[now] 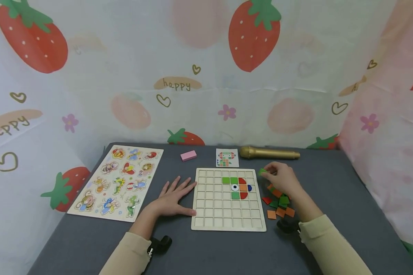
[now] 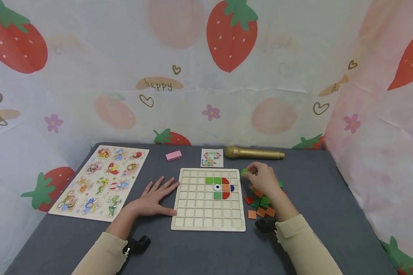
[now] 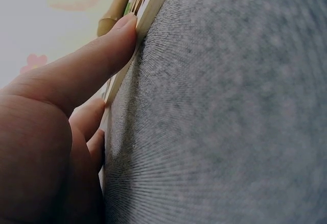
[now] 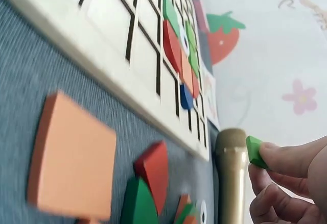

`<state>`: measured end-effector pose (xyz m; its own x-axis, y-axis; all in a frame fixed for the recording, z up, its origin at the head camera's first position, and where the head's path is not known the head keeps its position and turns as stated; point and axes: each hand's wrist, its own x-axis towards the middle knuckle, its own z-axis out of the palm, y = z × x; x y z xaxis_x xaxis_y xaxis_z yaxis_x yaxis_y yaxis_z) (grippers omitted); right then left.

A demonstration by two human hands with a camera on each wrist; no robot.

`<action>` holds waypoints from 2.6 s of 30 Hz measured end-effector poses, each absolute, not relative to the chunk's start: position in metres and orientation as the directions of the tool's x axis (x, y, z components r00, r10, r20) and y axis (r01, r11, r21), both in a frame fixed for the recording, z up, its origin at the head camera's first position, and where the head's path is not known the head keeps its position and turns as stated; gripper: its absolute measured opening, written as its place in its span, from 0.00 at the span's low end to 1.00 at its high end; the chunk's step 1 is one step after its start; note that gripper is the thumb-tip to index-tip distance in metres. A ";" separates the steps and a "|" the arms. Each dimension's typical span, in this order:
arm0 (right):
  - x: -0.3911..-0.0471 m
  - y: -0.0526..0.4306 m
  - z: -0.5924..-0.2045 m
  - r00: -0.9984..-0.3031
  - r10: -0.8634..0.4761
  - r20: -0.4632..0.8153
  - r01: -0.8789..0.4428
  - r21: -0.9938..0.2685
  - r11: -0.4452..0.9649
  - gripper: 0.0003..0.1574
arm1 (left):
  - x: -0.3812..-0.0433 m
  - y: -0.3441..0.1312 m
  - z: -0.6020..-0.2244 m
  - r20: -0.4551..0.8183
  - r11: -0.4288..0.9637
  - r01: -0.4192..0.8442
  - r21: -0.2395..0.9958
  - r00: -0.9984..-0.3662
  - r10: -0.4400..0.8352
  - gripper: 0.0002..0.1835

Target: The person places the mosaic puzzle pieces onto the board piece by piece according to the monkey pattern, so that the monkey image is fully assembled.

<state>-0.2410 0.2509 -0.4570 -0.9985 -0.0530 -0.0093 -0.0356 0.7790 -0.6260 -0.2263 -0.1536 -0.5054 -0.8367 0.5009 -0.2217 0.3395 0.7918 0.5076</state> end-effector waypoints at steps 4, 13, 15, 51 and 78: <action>-0.240 0.240 -0.455 -0.998 -0.067 -0.010 -0.045 -0.630 0.775 0.17 | -0.227 -0.153 -0.507 -0.217 0.791 0.342 0.507 -0.838 0.501 0.56; -0.244 0.221 -0.453 -0.996 -0.093 0.005 -0.073 -0.661 0.747 0.15 | -0.226 -0.152 -0.504 -0.222 0.791 0.335 0.512 -0.838 0.499 0.56; -0.245 0.217 -0.452 -0.994 -0.105 0.007 -0.084 -0.664 0.743 0.15 | -0.226 -0.152 -0.504 -0.219 0.790 0.337 0.512 -0.838 0.499 0.56; -0.273 0.142 -0.475 -0.976 -0.214 -0.049 -0.105 -0.750 0.652 0.06 | -0.225 -0.153 -0.503 -0.219 0.791 0.331 0.514 -0.841 0.494 0.56; -0.275 0.122 -0.481 -0.975 -0.218 -0.049 -0.141 -0.623 0.769 0.04 | -0.227 -0.152 -0.507 -0.216 0.794 0.341 0.503 -0.840 0.498 0.55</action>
